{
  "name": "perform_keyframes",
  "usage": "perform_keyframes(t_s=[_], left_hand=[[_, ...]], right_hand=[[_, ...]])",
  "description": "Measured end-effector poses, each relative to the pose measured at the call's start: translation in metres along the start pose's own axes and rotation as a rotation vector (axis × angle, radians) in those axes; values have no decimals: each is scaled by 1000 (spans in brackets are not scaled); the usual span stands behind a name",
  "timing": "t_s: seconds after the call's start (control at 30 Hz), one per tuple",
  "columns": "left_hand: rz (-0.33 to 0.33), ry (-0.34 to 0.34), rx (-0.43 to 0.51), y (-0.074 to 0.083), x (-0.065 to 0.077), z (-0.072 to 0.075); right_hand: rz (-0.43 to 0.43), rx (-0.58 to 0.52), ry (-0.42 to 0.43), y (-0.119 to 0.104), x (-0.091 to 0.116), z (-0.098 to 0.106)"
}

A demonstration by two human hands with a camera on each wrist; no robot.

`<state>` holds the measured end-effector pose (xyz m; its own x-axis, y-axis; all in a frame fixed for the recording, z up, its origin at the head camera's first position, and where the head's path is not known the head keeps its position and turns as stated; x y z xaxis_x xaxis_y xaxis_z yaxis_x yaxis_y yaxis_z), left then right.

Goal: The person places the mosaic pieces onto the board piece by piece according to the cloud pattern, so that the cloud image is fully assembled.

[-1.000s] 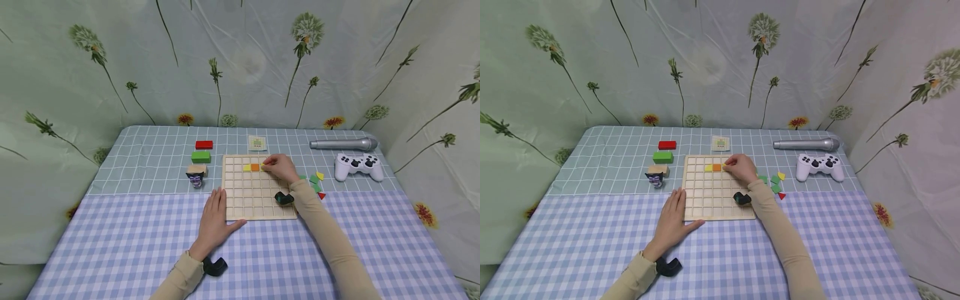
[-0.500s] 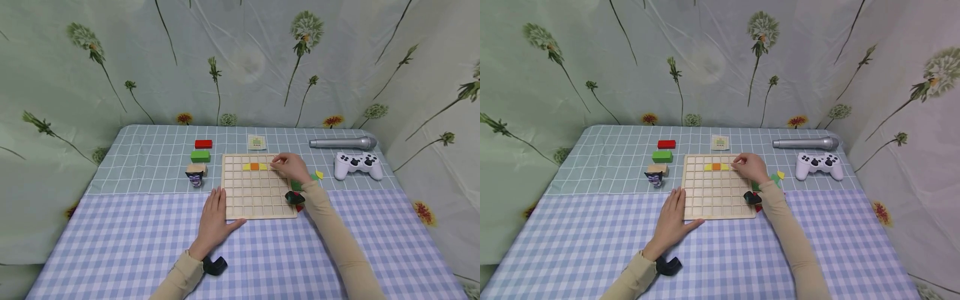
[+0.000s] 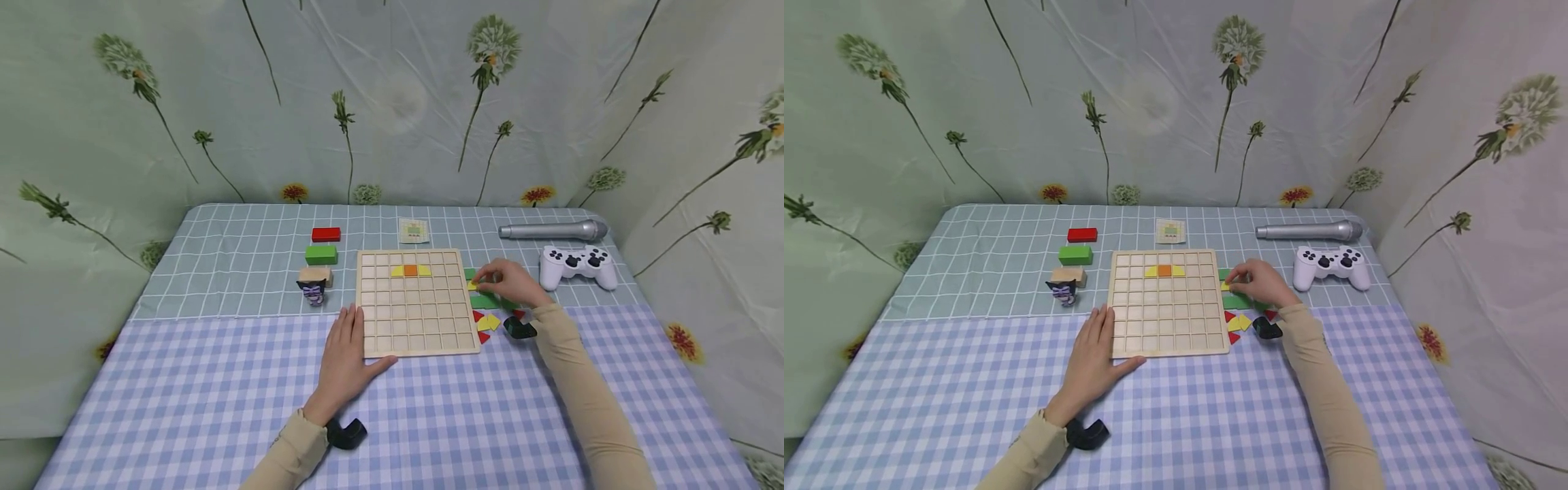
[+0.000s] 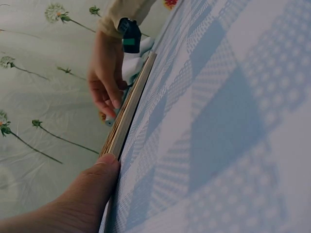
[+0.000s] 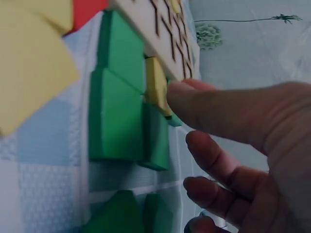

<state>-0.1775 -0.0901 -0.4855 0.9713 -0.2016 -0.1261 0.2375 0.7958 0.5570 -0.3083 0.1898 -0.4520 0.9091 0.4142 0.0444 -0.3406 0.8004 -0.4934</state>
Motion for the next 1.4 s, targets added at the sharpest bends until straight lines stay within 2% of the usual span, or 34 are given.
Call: perform_keyframes(t_s=[0.23,0.5,0.67,0.9,1.0,1.1,1.23,1.4], left_hand=[[-5,3,15,1,0,1],[3,-3,14,2,0,1],[4,1,13,2,0,2],[1,4,19,2,0,2],[6,-4,18,1,0,0],[7,-3,14,0,1,0],[2,4,17,0,1,1],[3,2,15,1,0,1]], right_hand=[[51,72,-37,-5,-3,-6],[39,151,-34,-8,-3,0],[19,162,-33,-8,-5,1],[-30,41,-24,-5,-3,0],[-69,-8,10,0,-1,0],[-96,-42,79,0,-1,3],[-85,-107,158,-14,-5,4],[-61,-212,158,-40,-19,-13]])
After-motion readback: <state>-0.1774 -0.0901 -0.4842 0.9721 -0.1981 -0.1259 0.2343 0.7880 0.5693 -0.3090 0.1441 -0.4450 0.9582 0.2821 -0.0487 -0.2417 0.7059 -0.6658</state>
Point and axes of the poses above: each hand's wrist, its own x-axis away from the middle knuckle, its own z-axis out of the back of the hand, y = z × x, the point moved 10 cm from there along -x, towards the middle knuckle, and after that the axes turned 9 degrees about x, right-handed, at the moved point
